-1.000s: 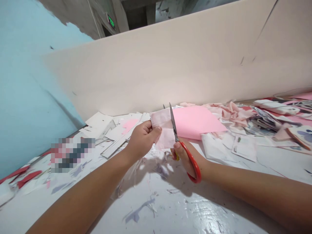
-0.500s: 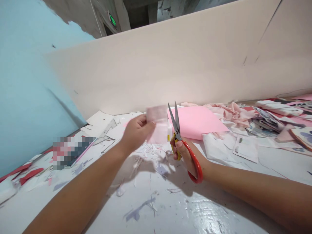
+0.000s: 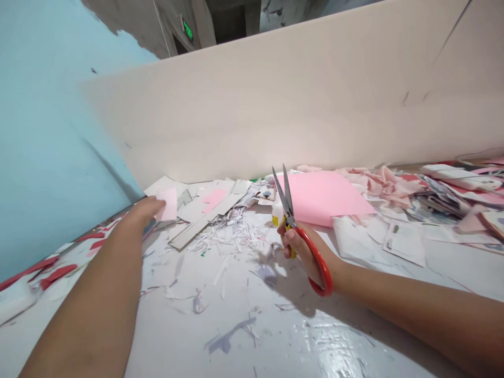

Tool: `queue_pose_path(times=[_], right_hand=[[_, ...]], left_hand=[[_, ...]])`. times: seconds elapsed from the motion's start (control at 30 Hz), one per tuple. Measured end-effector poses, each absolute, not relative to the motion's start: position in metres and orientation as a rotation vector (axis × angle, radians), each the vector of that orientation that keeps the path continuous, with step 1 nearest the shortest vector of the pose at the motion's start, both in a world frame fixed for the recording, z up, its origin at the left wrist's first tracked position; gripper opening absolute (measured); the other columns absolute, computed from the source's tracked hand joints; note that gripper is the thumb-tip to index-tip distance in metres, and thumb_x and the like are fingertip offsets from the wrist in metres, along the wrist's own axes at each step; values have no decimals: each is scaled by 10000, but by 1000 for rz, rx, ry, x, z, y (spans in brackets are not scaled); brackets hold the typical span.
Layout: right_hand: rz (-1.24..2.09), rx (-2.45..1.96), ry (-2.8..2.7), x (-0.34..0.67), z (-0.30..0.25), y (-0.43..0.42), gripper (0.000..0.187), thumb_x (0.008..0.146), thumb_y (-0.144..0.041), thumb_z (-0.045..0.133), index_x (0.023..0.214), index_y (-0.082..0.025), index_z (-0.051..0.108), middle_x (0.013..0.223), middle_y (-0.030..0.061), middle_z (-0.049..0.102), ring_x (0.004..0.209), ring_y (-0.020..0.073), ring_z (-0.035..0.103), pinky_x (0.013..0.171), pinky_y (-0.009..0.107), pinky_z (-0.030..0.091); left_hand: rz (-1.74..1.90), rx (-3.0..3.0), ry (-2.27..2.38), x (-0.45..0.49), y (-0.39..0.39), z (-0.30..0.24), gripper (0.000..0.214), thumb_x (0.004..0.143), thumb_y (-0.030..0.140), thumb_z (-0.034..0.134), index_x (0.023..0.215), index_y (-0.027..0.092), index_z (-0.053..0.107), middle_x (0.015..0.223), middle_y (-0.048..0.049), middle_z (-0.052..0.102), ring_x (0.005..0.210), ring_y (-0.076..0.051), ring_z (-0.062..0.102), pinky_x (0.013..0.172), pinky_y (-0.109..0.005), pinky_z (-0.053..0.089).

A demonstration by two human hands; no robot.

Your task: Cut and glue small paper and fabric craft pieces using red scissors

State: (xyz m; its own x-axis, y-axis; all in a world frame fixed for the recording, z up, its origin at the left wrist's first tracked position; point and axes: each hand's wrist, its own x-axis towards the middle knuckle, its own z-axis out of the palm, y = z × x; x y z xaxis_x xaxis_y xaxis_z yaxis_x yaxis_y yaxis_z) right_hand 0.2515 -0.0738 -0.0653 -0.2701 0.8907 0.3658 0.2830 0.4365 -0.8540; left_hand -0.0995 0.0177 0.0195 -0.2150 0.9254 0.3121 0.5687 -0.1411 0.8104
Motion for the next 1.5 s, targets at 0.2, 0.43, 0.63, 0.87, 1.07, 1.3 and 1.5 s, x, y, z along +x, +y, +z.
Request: queue_pose_path(times=[0.2, 0.43, 0.63, 0.87, 1.07, 1.3, 1.5], right_hand=[[811, -1018, -1818, 251, -66, -73, 414, 849, -574, 292, 706, -206, 420, 783, 15, 506, 603, 138, 456, 596, 313, 401], [911, -990, -1708, 251, -67, -74, 414, 841, -586, 301, 734, -208, 433, 729, -1, 470, 579, 131, 460, 574, 300, 414], [904, -965, -1701, 251, -64, -77, 421, 837, -585, 311, 699, -207, 433, 643, 0, 459, 593, 147, 452, 560, 299, 411], [805, -959, -1771, 248, -61, -82, 426, 849, -578, 273, 667, -211, 393, 630, -10, 445, 571, 142, 422, 550, 299, 362], [775, -954, -1801, 248, -63, -81, 423, 860, -569, 250, 674, -214, 386, 640, -7, 437, 575, 144, 409, 545, 299, 344], [794, -970, -1796, 248, -63, -82, 417, 856, -569, 270, 676, -215, 396, 677, 4, 460, 578, 147, 413, 540, 304, 344], [786, -984, -1800, 248, -65, -80, 407, 863, -553, 275, 677, -213, 400, 668, -1, 451, 568, 139, 409, 531, 296, 335]], left_hand=[[1235, 1636, 1593, -35, 17, 46, 157, 652, 270, 607, 761, 164, 570, 683, -11, 591, 579, -142, 541, 539, -255, 416], [1297, 1872, 1216, 64, -30, 22, 238, 762, 418, 510, 806, 189, 556, 538, 37, 495, 446, -92, 418, 433, -204, 316], [1338, 1914, 1114, 89, -57, 4, 283, 800, 444, 477, 866, 180, 551, 594, 25, 509, 531, -106, 470, 502, -208, 366], [1340, 1944, 1092, 92, -61, 0, 300, 813, 443, 468, 916, 176, 555, 587, 25, 508, 546, -115, 493, 516, -210, 374], [1351, 1937, 1078, 93, -64, 0, 296, 814, 443, 466, 909, 174, 547, 629, 13, 551, 558, -115, 510, 518, -211, 373], [1405, 1901, 1114, 94, -64, -3, 298, 803, 461, 476, 882, 181, 537, 723, -11, 610, 621, -129, 543, 550, -224, 393], [1395, 1937, 1163, 93, -65, -3, 296, 810, 463, 464, 862, 181, 538, 708, -1, 598, 608, -122, 528, 545, -223, 381]])
